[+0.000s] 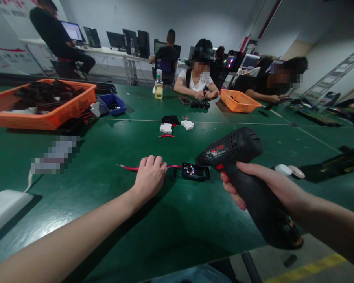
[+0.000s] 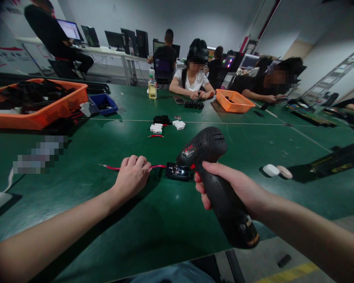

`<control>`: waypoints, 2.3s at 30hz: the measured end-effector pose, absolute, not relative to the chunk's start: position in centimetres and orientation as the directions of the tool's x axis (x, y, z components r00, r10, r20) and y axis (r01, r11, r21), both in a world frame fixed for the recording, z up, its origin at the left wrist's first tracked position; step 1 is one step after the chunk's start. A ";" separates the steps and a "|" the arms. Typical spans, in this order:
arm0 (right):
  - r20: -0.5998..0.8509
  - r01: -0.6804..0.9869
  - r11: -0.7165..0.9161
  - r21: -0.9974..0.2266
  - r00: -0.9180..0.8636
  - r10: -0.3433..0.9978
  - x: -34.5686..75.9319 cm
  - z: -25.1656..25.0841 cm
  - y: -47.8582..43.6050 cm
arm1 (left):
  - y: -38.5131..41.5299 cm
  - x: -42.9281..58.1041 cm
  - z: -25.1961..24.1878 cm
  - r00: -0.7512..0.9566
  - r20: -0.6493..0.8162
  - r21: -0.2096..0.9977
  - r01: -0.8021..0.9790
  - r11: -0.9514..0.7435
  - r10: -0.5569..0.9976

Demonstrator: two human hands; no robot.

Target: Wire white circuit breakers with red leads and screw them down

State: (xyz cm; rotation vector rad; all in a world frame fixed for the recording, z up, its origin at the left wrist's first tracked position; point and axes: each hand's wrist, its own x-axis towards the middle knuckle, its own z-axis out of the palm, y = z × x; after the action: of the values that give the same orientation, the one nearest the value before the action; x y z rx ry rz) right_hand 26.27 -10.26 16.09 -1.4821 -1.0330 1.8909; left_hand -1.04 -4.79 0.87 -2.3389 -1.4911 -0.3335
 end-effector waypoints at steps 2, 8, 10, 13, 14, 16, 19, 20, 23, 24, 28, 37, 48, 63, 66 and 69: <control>-0.566 0.049 -0.575 -0.816 -0.268 0.780 26.2 16.1 -10.2 | -4.8 -1.0 0.9 0.421 0.372 -0.155 0.907 -0.392 0.828; -0.571 0.055 -0.579 -0.814 -0.261 0.778 26.2 16.0 -10.1 | -4.9 -0.9 1.1 0.423 0.361 -0.162 0.906 -0.390 0.831; -0.567 0.060 -0.574 -0.817 -0.263 0.780 26.2 16.0 -10.1 | -4.9 -0.9 1.1 0.422 0.360 -0.167 0.906 -0.388 0.832; -0.559 0.064 -0.564 -0.823 -0.267 0.785 26.2 16.0 -10.1 | -5.0 -0.9 1.1 0.422 0.362 -0.166 0.907 -0.388 0.831; -0.557 0.065 -0.562 -0.825 -0.268 0.786 26.2 16.0 -10.1 | -5.0 -0.9 1.1 0.421 0.363 -0.162 0.907 -0.389 0.831; -0.556 0.070 -0.560 -0.825 -0.274 0.785 26.2 16.1 -10.2 | -4.9 -0.9 1.1 0.420 0.363 -0.152 0.907 -0.392 0.832; -0.551 0.071 -0.556 -0.828 -0.286 0.784 26.2 16.1 -10.2 | -4.8 -1.0 1.0 0.419 0.366 -0.148 0.908 -0.393 0.831; -0.549 0.069 -0.554 -0.829 -0.288 0.785 26.2 16.1 -10.2 | -4.8 -1.0 1.0 0.420 0.367 -0.151 0.907 -0.392 0.830; -0.548 0.061 -0.556 -0.829 -0.284 0.787 26.1 16.1 -10.2 | -4.8 -1.0 0.9 0.421 0.368 -0.160 0.907 -0.389 0.829; -0.550 0.058 -0.558 -0.828 -0.281 0.787 26.1 16.2 -10.3 | -4.9 -1.0 0.9 0.420 0.368 -0.160 0.907 -0.389 0.829; -0.549 0.041 -0.561 -0.827 -0.273 0.790 26.0 16.3 -10.4 | -4.9 -1.0 1.0 0.415 0.365 -0.138 0.909 -0.393 0.833; -0.564 0.032 -0.577 -0.816 -0.262 0.783 26.1 16.3 -10.4 | -4.9 -0.9 1.0 0.411 0.354 -0.138 0.912 -0.387 0.840; -0.618 0.008 -0.633 -0.774 -0.225 0.754 26.0 16.3 -10.5 | -4.9 -0.9 1.1 0.413 0.345 -0.152 0.911 -0.384 0.843; -0.602 0.001 -0.621 -0.784 -0.243 0.760 25.5 16.6 -10.6 | -5.0 -0.7 1.4 0.410 0.357 -0.158 0.912 -0.378 0.840; -0.588 -0.010 -0.611 -0.792 -0.256 0.767 25.7 16.6 -10.7 | -5.0 -0.7 1.4 0.414 0.363 -0.176 0.910 -0.374 0.835; -0.562 -0.021 -0.592 -0.806 -0.285 0.776 25.8 16.6 -10.8 | -5.0 -0.7 1.4 0.422 0.370 -0.196 0.906 -0.375 0.828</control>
State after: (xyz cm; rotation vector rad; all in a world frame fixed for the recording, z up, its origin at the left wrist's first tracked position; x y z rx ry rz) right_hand 25.80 -10.78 16.59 -1.4216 -0.9567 1.9271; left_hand -0.74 -5.03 1.38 -2.3155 -1.4841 -0.2964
